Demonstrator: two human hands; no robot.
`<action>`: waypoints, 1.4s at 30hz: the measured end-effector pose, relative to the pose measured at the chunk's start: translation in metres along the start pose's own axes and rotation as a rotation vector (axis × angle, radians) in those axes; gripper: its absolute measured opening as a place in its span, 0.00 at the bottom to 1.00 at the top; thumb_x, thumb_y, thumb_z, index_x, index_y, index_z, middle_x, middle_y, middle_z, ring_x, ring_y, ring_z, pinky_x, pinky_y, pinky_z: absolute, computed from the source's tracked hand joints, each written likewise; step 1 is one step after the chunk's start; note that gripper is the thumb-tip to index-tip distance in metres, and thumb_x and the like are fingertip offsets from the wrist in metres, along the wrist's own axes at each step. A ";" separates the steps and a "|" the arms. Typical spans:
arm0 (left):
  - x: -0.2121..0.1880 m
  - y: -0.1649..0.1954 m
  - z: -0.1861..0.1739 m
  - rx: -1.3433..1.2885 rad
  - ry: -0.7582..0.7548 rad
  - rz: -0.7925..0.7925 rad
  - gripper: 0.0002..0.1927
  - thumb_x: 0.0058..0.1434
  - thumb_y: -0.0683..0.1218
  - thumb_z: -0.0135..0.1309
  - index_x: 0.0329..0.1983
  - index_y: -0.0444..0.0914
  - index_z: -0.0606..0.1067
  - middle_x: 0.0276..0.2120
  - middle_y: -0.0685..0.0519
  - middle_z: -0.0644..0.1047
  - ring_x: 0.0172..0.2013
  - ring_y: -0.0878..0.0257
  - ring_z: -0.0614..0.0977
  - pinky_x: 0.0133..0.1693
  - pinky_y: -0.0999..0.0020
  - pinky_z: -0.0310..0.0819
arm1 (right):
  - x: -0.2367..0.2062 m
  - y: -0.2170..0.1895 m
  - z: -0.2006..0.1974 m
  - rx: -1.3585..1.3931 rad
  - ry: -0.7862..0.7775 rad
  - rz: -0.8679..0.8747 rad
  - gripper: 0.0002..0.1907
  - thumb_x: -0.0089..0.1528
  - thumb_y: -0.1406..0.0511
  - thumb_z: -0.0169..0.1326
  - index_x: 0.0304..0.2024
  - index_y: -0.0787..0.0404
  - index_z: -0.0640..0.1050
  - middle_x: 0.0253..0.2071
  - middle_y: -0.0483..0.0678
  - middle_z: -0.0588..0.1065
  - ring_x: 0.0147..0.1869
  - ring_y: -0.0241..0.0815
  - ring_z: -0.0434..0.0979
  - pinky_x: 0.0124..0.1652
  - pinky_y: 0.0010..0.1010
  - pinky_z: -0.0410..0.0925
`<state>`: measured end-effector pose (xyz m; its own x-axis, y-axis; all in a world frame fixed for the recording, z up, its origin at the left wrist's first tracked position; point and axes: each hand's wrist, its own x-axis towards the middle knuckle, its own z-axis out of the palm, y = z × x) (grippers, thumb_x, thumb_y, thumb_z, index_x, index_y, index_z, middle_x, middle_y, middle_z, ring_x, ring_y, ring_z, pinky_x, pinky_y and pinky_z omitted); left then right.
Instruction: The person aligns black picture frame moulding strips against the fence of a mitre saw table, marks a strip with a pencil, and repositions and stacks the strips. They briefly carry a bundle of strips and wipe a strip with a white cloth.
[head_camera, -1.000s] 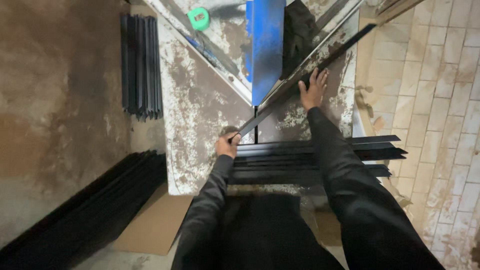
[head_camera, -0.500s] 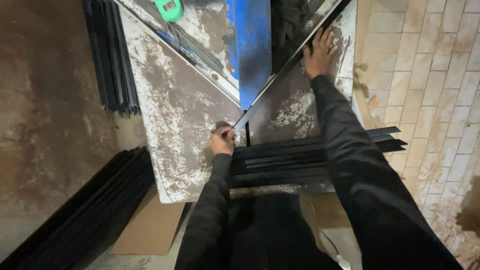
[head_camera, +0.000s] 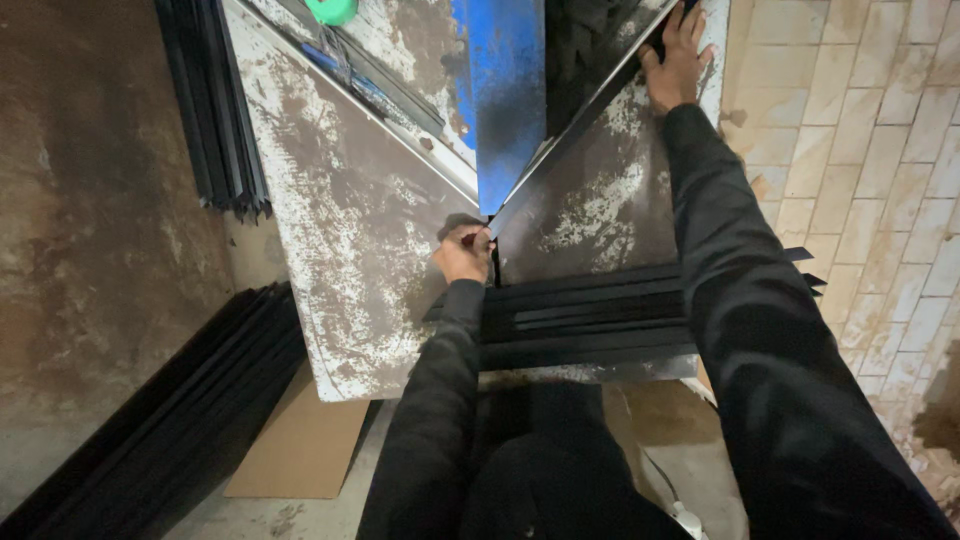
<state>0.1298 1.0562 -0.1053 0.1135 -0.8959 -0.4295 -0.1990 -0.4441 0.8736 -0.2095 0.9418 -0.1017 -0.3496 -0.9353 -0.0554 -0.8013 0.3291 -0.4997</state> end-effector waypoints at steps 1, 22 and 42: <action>0.000 0.000 0.000 0.000 0.007 -0.003 0.04 0.60 0.36 0.63 0.35 0.30 0.80 0.24 0.50 0.81 0.23 0.67 0.83 0.27 0.72 0.78 | 0.002 0.002 -0.001 0.012 -0.008 0.008 0.44 0.75 0.57 0.57 0.84 0.56 0.47 0.85 0.59 0.38 0.88 0.62 0.31 0.74 0.71 0.30; -0.006 0.015 -0.016 -0.094 -0.011 -0.066 0.03 0.58 0.36 0.63 0.33 0.29 0.80 0.25 0.46 0.82 0.23 0.63 0.85 0.27 0.70 0.80 | -0.123 -0.111 0.024 -0.083 -0.228 0.056 0.72 0.47 0.40 0.72 0.79 0.63 0.48 0.81 0.63 0.33 0.85 0.63 0.29 0.69 0.77 0.30; 0.011 -0.063 -0.273 0.781 0.422 -0.098 0.55 0.36 0.70 0.75 0.56 0.28 0.74 0.46 0.30 0.80 0.50 0.36 0.81 0.51 0.48 0.75 | -0.124 -0.083 0.062 -0.183 -0.275 0.138 0.73 0.47 0.43 0.74 0.80 0.63 0.47 0.82 0.64 0.33 0.86 0.63 0.29 0.64 0.86 0.30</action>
<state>0.4095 1.0785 -0.1028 0.4830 -0.8423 -0.2393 -0.7584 -0.5390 0.3664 -0.0694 1.0221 -0.1071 -0.3363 -0.8723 -0.3548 -0.8383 0.4490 -0.3093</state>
